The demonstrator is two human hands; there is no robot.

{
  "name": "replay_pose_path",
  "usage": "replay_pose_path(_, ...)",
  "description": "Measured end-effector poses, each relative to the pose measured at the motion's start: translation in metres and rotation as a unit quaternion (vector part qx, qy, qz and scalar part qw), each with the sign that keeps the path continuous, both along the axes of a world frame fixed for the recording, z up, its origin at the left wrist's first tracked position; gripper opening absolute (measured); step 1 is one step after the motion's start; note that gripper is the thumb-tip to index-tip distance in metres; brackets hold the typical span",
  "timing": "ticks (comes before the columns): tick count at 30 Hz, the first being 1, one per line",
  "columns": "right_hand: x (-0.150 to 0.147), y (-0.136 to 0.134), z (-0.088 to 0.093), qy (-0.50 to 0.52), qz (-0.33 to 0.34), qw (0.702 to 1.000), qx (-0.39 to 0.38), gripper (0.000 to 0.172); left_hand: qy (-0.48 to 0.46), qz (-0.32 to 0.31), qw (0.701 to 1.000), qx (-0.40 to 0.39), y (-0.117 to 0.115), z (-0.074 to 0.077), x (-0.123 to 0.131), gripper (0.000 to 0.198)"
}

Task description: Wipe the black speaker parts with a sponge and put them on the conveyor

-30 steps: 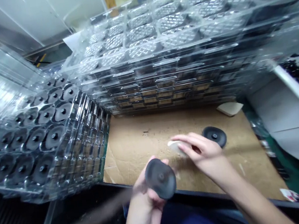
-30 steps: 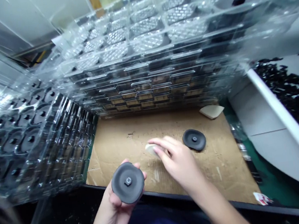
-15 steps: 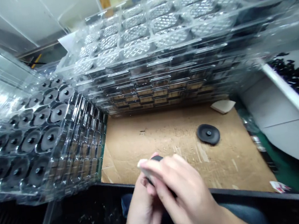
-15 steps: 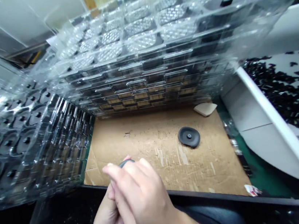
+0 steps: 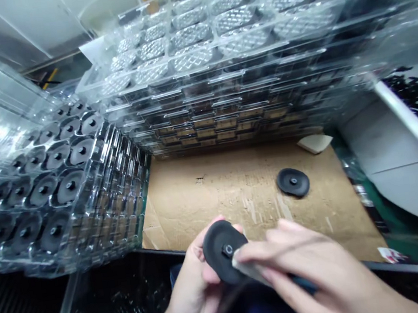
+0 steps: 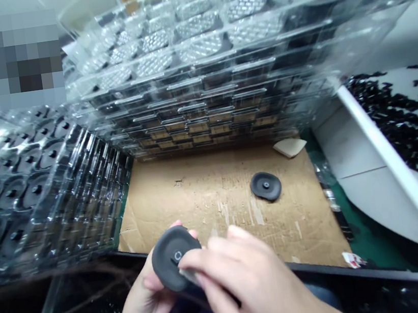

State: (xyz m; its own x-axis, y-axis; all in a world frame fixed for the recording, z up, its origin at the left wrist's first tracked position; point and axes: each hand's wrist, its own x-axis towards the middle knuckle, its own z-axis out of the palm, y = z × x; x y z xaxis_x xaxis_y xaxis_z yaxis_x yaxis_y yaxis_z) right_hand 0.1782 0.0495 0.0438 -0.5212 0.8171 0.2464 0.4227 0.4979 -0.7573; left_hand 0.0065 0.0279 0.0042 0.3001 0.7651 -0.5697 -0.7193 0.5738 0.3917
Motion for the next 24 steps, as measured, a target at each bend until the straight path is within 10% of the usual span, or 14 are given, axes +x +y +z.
replay_pose_path(5,0.006,0.017,-0.013,0.003,-0.041,0.997,0.066,0.033,-0.014,0.005,1.000,0.008,0.004,0.003,0.001,0.060)
replay_pose_path(9,0.007,0.029,-0.049,0.013,-0.145,0.988,-0.057,0.022,-0.051,0.011,0.998,-0.017,0.005,0.004,-0.003,0.057)
replay_pose_path(17,0.010,-0.040,-0.109,-0.019,-0.108,0.985,-0.130,0.023,-0.092,0.041,0.995,-0.029,0.006,-0.006,-0.008,0.040)
replay_pose_path(24,0.015,-0.019,-0.062,-0.004,-0.216,0.971,-0.102,0.021,-0.050,0.044,0.997,-0.026,0.006,-0.003,0.005,0.040)
